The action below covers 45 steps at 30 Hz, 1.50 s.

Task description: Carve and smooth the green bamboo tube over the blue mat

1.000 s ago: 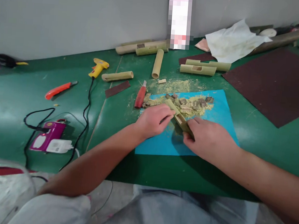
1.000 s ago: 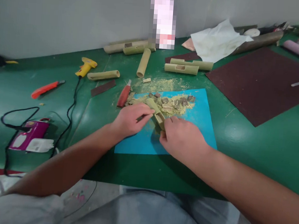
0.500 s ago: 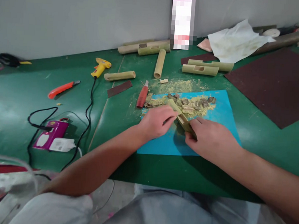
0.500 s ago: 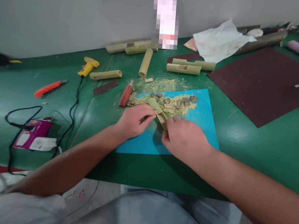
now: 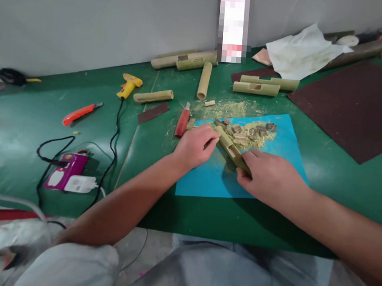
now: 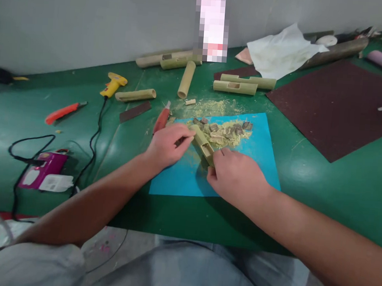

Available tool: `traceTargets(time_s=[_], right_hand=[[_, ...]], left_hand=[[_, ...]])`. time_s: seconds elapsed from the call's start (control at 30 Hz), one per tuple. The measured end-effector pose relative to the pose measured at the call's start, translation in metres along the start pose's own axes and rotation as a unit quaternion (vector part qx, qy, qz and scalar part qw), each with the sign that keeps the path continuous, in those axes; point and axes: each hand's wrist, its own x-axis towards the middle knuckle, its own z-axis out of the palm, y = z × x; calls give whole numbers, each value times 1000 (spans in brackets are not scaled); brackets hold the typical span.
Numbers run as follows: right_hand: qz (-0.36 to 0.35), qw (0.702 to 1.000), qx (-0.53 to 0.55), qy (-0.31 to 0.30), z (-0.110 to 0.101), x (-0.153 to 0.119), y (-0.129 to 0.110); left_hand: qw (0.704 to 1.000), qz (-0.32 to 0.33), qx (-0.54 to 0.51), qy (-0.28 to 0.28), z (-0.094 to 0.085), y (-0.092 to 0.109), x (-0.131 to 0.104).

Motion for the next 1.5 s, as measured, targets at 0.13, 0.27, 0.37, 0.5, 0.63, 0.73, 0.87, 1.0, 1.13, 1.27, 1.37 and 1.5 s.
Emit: traceTargets(time_s=[0.13, 0.27, 0.37, 0.5, 0.63, 0.73, 0.87, 1.0, 1.13, 1.27, 1.37, 1.5], right_hand=[[2, 1000, -7, 6, 2, -1, 1], [-5, 1000, -3, 12, 2, -2, 1], [-5, 1000, -6, 15, 3, -1, 1], [-12, 1000, -4, 28, 4, -1, 2], [-6, 1000, 3, 23, 2, -1, 0], [-3, 1000, -1, 15, 1, -2, 0], [-5, 1000, -6, 14, 2, -1, 1], [-4, 1000, -1, 10, 2, -1, 1], [0, 1000, -4, 12, 1, -1, 0], [-1, 1000, -7, 13, 1, -1, 0], [2, 1000, -2, 10, 2, -1, 0], [3, 1000, 3, 10, 2, -2, 0]], left_hand=[[1000, -12, -10, 12, 0, 3, 0], [999, 1, -37, -25, -1, 7, -1], [1000, -12, -27, -3, -1, 6, 0], [1000, -6, -22, -6, -1, 4, 1], [1000, -11, -18, 3, 0, 5, 0], [999, -6, -31, 1, 0, 7, -1], [999, -21, -27, 11, 0, 6, -1], [1000, -21, -21, 0, 0, 3, -1], [999, -40, -14, 10, -1, 0, -1], [1000, -5, -18, 1, -1, 2, -2], [1000, -14, -20, 2, -1, 3, -1], [1000, -23, -16, 5, -2, 4, -1]])
